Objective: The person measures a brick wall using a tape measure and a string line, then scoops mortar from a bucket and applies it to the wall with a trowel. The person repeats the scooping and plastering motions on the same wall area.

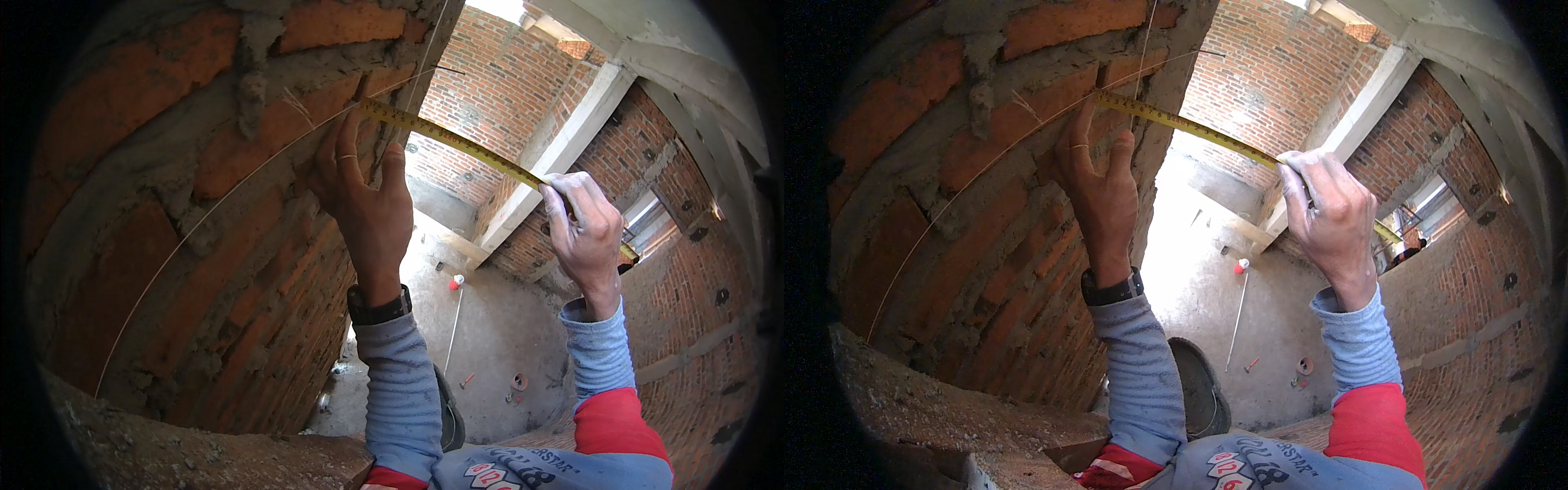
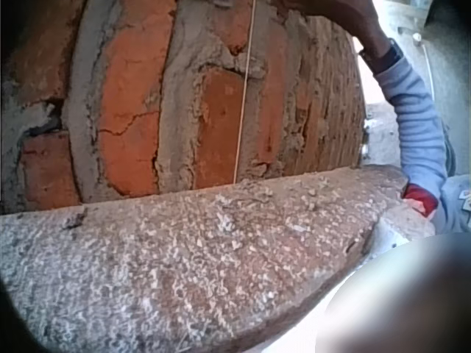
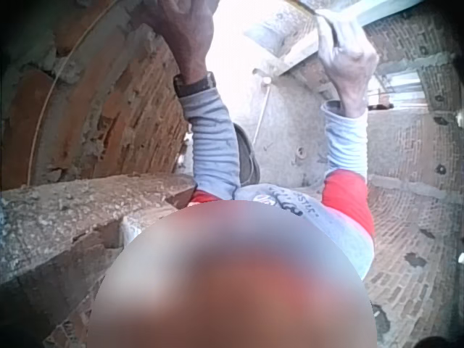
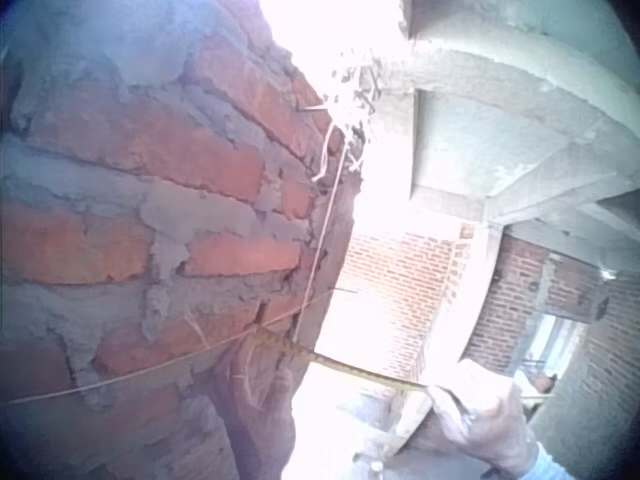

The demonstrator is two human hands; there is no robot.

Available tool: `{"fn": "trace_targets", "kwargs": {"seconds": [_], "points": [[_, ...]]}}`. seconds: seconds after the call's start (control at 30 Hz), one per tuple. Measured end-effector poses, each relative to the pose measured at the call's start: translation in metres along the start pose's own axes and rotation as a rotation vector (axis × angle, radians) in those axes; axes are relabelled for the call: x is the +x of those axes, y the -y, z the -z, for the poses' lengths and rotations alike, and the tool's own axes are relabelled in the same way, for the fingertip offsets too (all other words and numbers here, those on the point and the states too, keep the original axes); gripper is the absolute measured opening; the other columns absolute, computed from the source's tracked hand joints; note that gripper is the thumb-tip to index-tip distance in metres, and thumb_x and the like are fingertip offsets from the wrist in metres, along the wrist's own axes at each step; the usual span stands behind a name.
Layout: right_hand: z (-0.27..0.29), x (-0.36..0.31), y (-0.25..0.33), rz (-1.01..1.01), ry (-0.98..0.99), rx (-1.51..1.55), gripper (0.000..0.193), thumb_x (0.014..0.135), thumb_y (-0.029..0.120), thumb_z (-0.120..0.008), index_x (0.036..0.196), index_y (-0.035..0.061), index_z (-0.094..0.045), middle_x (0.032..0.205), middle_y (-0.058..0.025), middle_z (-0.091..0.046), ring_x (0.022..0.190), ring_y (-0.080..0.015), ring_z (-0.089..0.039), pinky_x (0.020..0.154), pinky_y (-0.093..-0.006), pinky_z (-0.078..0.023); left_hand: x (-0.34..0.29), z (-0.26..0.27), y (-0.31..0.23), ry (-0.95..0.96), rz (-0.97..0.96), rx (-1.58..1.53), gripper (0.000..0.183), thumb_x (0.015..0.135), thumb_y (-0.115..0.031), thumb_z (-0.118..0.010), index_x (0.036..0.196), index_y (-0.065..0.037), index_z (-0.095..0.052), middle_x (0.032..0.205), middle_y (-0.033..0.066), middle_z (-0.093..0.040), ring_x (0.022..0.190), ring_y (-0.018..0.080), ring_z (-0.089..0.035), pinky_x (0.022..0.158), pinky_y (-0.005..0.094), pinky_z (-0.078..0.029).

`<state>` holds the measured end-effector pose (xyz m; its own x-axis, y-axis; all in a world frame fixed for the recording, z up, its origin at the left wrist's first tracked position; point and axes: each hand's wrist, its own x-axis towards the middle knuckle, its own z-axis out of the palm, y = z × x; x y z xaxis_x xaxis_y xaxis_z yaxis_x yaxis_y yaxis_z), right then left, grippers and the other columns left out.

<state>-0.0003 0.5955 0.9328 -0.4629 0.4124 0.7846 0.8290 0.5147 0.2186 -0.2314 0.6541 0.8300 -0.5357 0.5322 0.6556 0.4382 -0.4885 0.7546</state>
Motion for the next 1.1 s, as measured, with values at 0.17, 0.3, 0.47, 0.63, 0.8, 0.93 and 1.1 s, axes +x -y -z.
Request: {"fn": "trace_targets", "kwargs": {"seconds": [0.17,0.3,0.47,0.63,0.8,0.93,1.1], "points": [[-0.0003,-0.0003,0.0000,-0.005,0.002,-0.002,0.011,0.092,0.007,-0.076,0.102,0.0045,-0.073,0.094,-0.0131,-0.073,0.080,-0.0325,-0.074,0.068,-0.0402,-0.059,-0.0003,0.0005,0.0001,-0.008,-0.030,0.027,0.059,0.102,-0.032,-0.064,0.155,-0.014,-0.044,0.152,0.0160,-0.043,0.141,0.0393,-0.036,0.119,0.0606,-0.028],[-0.0009,-0.0009,-0.0003,-0.002,0.001,-0.007,0.011,0.092,0.007,-0.075,0.102,0.0042,-0.073,0.094,-0.0134,-0.073,0.080,-0.0327,-0.074,0.068,-0.0403,-0.059,-0.0004,-0.0002,0.0009,-0.002,-0.018,0.004,0.059,0.103,-0.033,-0.063,0.155,-0.014,-0.044,0.152,0.0158,-0.043,0.141,0.0393,-0.035,0.119,0.0607,-0.028],[-0.0011,-0.0007,-0.0007,-0.001,0.003,-0.004,0.011,0.092,0.007,-0.075,0.102,0.0040,-0.073,0.095,-0.0137,-0.073,0.081,-0.0330,-0.074,0.068,-0.0404,-0.059,-0.0002,-0.0005,0.0009,0.001,-0.014,0.032,0.058,0.103,-0.034,-0.062,0.155,-0.015,-0.044,0.152,0.0157,-0.044,0.141,0.0393,-0.036,0.119,0.0600,-0.029],[-0.0016,-0.0006,-0.0003,-0.008,0.005,0.000,0.011,0.092,0.007,-0.076,0.102,0.0041,-0.073,0.095,-0.0137,-0.074,0.081,-0.0332,-0.074,0.069,-0.0403,-0.059,-0.0008,0.0003,-0.0002,-0.001,-0.001,0.021,0.059,0.103,-0.032,-0.063,0.155,-0.016,-0.044,0.152,0.0157,-0.043,0.140,0.0392,-0.036,0.118,0.0602,-0.030],[-0.0018,-0.0004,-0.0006,-0.006,0.004,0.000,0.011,0.092,0.007,-0.075,0.102,0.0044,-0.073,0.095,-0.0134,-0.074,0.081,-0.0331,-0.074,0.068,-0.0402,-0.059,0.0001,-0.0003,0.0001,-0.008,-0.017,-0.001,0.059,0.102,-0.032,-0.064,0.155,-0.015,-0.044,0.152,0.0154,-0.043,0.141,0.0389,-0.036,0.118,0.0605,-0.030],[-0.0028,-0.0007,-0.0011,-0.002,0.000,0.001,0.011,0.092,0.007,-0.075,0.102,0.0045,-0.072,0.095,-0.0134,-0.073,0.081,-0.0331,-0.074,0.068,-0.0403,-0.058,0.0003,-0.0008,0.0009,-0.010,-0.014,-0.011,0.059,0.103,-0.033,-0.063,0.155,-0.015,-0.045,0.152,0.0152,-0.043,0.141,0.0386,-0.035,0.119,0.0604,-0.029],[-0.0031,-0.0018,-0.0014,-0.001,0.001,-0.004,0.011,0.092,0.007,-0.075,0.102,0.0046,-0.072,0.094,-0.0132,-0.073,0.081,-0.0331,-0.074,0.068,-0.0403,-0.058,0.0004,-0.0002,0.0010,-0.001,-0.007,-0.006,0.058,0.103,-0.034,-0.063,0.155,-0.015,-0.045,0.152,0.0151,-0.043,0.142,0.0386,-0.035,0.120,0.0608,-0.028]]}}
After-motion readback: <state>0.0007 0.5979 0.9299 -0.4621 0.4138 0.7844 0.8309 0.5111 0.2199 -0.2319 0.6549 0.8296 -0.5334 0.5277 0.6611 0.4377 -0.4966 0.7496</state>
